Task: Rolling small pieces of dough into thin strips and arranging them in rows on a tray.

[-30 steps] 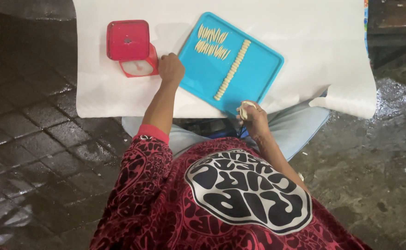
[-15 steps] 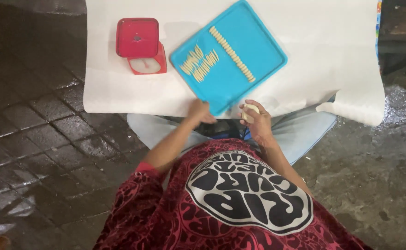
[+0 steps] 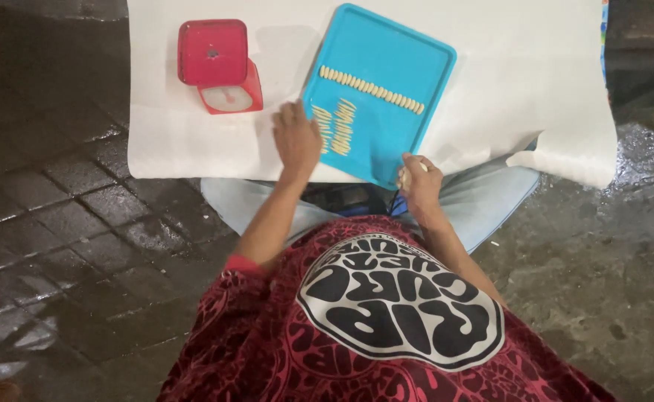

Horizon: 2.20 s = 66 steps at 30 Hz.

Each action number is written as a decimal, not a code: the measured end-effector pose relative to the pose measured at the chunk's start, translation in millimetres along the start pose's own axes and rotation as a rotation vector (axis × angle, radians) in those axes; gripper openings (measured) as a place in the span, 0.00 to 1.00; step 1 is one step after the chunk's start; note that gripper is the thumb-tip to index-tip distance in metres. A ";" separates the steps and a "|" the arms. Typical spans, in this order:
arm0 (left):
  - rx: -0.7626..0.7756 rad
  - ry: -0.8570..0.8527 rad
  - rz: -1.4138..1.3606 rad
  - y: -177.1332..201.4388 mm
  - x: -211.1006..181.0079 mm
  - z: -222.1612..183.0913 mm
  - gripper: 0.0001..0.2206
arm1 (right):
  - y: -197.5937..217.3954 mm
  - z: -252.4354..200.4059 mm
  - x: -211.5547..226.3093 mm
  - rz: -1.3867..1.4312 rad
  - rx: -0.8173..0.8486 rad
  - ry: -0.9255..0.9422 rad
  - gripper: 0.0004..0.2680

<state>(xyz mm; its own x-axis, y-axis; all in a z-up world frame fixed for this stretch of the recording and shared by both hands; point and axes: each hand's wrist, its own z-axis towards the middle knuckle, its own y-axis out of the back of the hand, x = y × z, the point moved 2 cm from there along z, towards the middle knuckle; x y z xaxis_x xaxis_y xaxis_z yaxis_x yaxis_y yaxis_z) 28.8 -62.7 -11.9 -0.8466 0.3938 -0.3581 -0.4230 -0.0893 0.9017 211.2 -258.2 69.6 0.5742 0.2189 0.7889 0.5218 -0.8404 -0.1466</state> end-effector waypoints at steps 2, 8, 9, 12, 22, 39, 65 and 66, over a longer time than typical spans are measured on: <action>0.067 0.083 0.084 -13.9 28.3 10.9 0.24 | 0.0 11.0 -11.1 -0.143 0.021 0.237 0.08; 0.253 0.123 -0.205 24.2 28.3 -4.7 0.19 | -29.9 -3.3 16.7 -0.977 0.439 0.968 0.17; 0.254 0.127 -0.204 28.1 27.6 -11.7 0.19 | -32.6 2.1 7.8 -0.977 0.443 0.967 0.17; 0.228 0.101 -0.208 37.9 21.8 -23.9 0.17 | -40.0 17.8 -9.5 -1.350 0.280 1.153 0.18; 0.182 -0.191 -0.104 84.0 -78.0 -55.7 0.18 | -17.7 20.6 3.8 -1.020 0.444 0.986 0.16; -0.105 -0.716 -0.074 -39.2 -110.1 -31.2 0.19 | -2.8 72.2 -18.9 -1.638 -0.079 0.562 0.23; 0.124 -0.165 -0.229 -5.0 -20.7 -49.6 0.27 | -121.3 73.7 -58.1 -1.235 0.452 1.172 0.26; 0.127 -0.168 -0.226 2.0 -20.7 -47.8 0.27 | -125.3 70.5 -58.0 -1.231 0.450 1.169 0.26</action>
<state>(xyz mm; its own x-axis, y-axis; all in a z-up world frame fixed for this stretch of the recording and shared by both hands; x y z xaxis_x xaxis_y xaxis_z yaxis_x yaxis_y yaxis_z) 30.1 -114.8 -14.3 -0.6659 0.5375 -0.5174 -0.5418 0.1284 0.8306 157.0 -130.6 0.1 -0.8622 -0.0440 0.5047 0.4994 -0.2406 0.8322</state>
